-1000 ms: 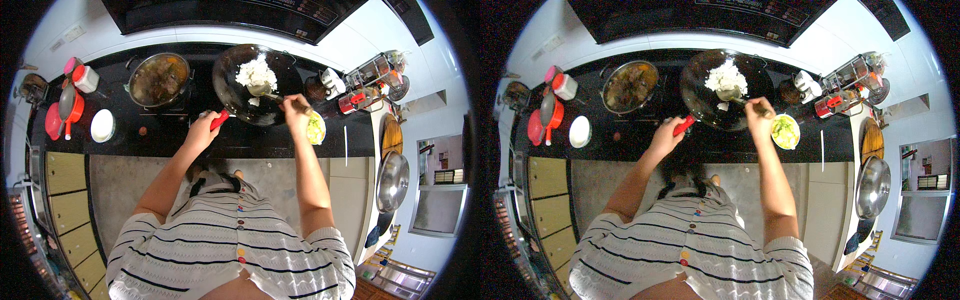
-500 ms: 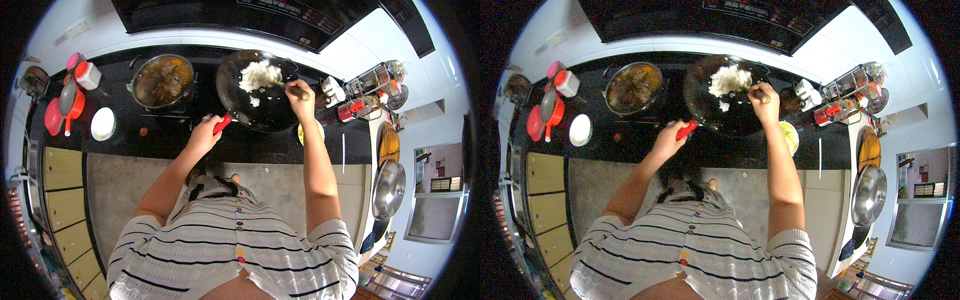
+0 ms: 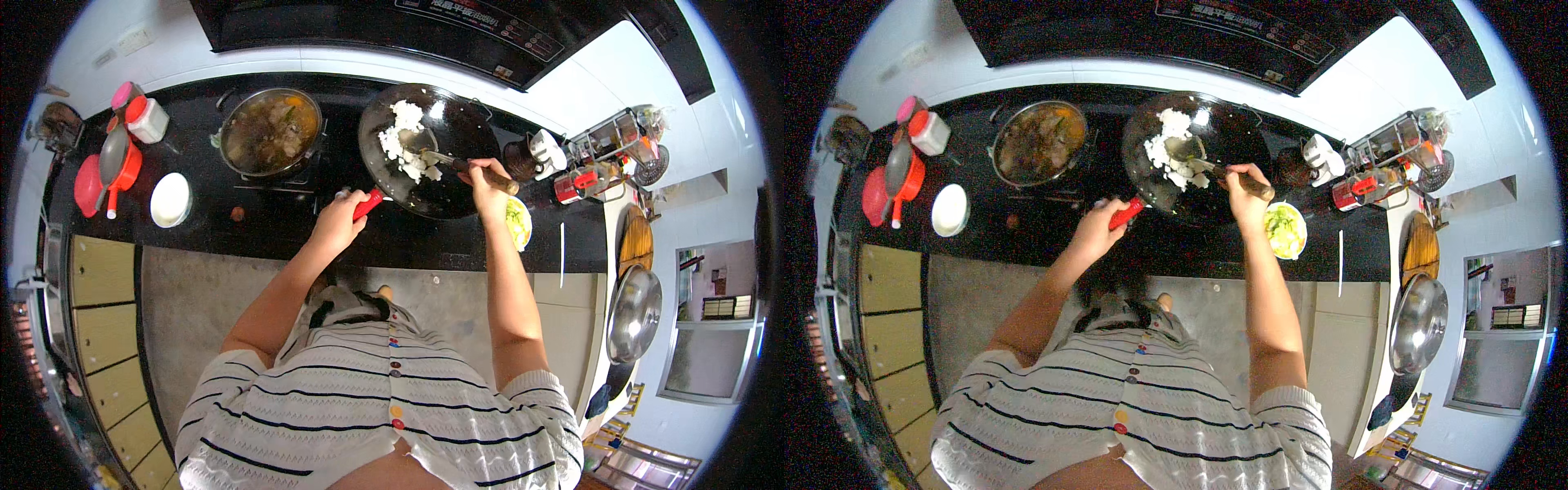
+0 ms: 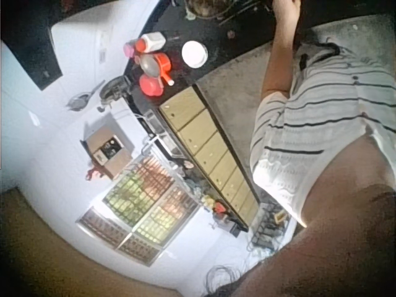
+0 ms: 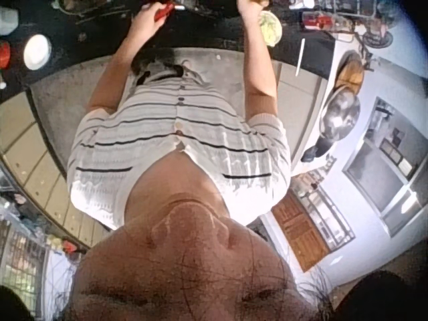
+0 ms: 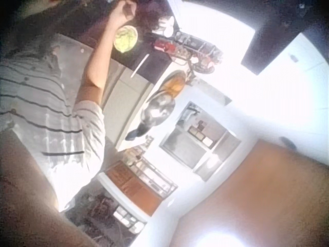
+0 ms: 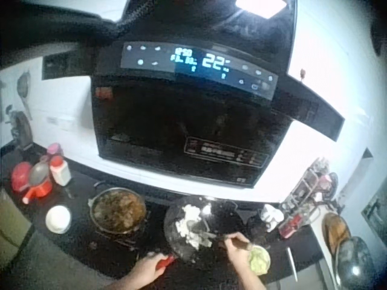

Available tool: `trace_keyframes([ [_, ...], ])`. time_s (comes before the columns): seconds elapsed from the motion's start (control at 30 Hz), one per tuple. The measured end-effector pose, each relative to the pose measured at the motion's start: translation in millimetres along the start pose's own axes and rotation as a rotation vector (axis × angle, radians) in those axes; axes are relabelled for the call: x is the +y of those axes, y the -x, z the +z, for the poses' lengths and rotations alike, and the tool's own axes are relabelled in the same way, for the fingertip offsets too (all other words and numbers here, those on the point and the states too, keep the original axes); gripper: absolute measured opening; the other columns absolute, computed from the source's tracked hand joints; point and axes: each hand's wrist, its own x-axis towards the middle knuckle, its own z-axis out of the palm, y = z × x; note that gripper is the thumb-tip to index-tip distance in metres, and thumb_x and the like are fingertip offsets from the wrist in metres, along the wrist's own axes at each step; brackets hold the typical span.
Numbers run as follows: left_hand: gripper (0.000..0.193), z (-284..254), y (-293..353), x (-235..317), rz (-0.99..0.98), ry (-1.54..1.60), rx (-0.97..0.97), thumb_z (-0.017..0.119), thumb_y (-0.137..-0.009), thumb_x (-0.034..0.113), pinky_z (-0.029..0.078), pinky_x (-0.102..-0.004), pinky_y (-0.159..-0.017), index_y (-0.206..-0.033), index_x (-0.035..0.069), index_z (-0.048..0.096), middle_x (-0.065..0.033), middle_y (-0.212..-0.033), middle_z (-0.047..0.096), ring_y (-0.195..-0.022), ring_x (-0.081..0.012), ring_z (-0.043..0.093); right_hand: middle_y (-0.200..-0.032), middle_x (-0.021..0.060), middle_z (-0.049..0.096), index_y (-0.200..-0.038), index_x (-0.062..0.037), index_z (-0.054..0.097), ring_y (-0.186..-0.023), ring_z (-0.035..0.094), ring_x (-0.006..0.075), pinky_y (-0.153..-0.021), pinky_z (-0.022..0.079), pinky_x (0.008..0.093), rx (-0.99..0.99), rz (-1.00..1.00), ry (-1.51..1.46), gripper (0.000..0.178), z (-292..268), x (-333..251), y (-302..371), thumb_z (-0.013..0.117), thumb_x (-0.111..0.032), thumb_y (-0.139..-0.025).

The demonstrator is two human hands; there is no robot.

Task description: The person cooks scrambled eggs in a wok, transfers them to a plate, and places the plate on a dining table. They then return to the kitchen, retrieve a bowl of rice, and add it to the wok to stir-fry.

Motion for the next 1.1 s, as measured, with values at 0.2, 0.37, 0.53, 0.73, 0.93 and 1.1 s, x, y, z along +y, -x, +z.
trace_keyframes([
  [0.2,0.038,1,4,-6,-0.016,0.007,0.014,0.068,-0.078,0.01,0.051,-0.0452,-0.075,-0.111,0.01,0.052,-0.0187,-0.1,0.058,-0.088,-0.0401,0.059,-0.081,0.0069,0.062,-0.083,-0.0001,0.059,-0.069,0.062,0.0151,-0.061,0.061,0.0327,-0.014,0.115,-0.042,0.008,-12,-68,12,0.061,-0.007,-0.086],
  [0.37,0.037,-1,3,1,-0.021,0.021,-0.022,0.069,-0.078,0.01,0.05,-0.0441,-0.077,-0.112,0.009,0.054,-0.018,-0.1,0.059,-0.09,-0.0393,0.059,-0.079,0.006,0.062,-0.084,-0.0001,0.06,-0.07,0.062,0.0133,-0.061,0.058,0.0279,0.019,0.081,-0.085,0.007,-8,-29,28,0.062,-0.006,-0.086],
  [0.53,0.037,-4,4,1,0.021,0.027,0.017,0.068,-0.078,0.01,0.05,-0.0457,-0.075,-0.112,0.01,0.053,-0.0185,-0.099,0.058,-0.088,-0.0404,0.059,-0.074,0.0101,0.063,-0.083,0.0029,0.058,-0.062,0.064,0.0154,-0.056,0.058,0.0286,-0.029,0.127,0.072,0.009,-29,-92,22,0.062,-0.006,-0.083],
  [0.73,0.037,-3,0,3,0.023,0.006,0.009,0.068,-0.078,0.01,0.05,-0.0457,-0.074,-0.112,0.01,0.053,-0.0187,-0.099,0.058,-0.088,-0.0406,0.059,-0.072,0.0097,0.064,-0.081,0.0043,0.06,-0.064,0.064,0.0147,-0.055,0.057,0.028,-0.005,0.055,0.071,0.011,-23,-58,8,0.065,-0.005,-0.082],
  [0.93,0.039,-3,0,7,-0.057,0.03,-0.017,0.071,-0.076,0.009,0.049,-0.0424,-0.076,-0.113,0.01,0.055,-0.0182,-0.098,0.059,-0.089,-0.0386,0.059,-0.069,0.0083,0.064,-0.077,0.0037,0.059,-0.061,0.063,0.0135,-0.053,0.055,0.0269,-0.025,0.108,0.105,0.012,-20,-67,27,0.065,-0.005,-0.08],
  [1.1,0.039,-3,2,-1,-0.018,0.029,0.017,0.071,-0.076,0.009,0.049,-0.0425,-0.076,-0.112,0.01,0.055,-0.0172,-0.096,0.059,-0.089,-0.0385,0.058,-0.065,0.0083,0.064,-0.077,0.0033,0.061,-0.057,0.064,0.0145,-0.051,0.053,0.0264,-0.023,0.069,0.126,0.01,-22,-95,10,0.064,-0.005,-0.08],
])
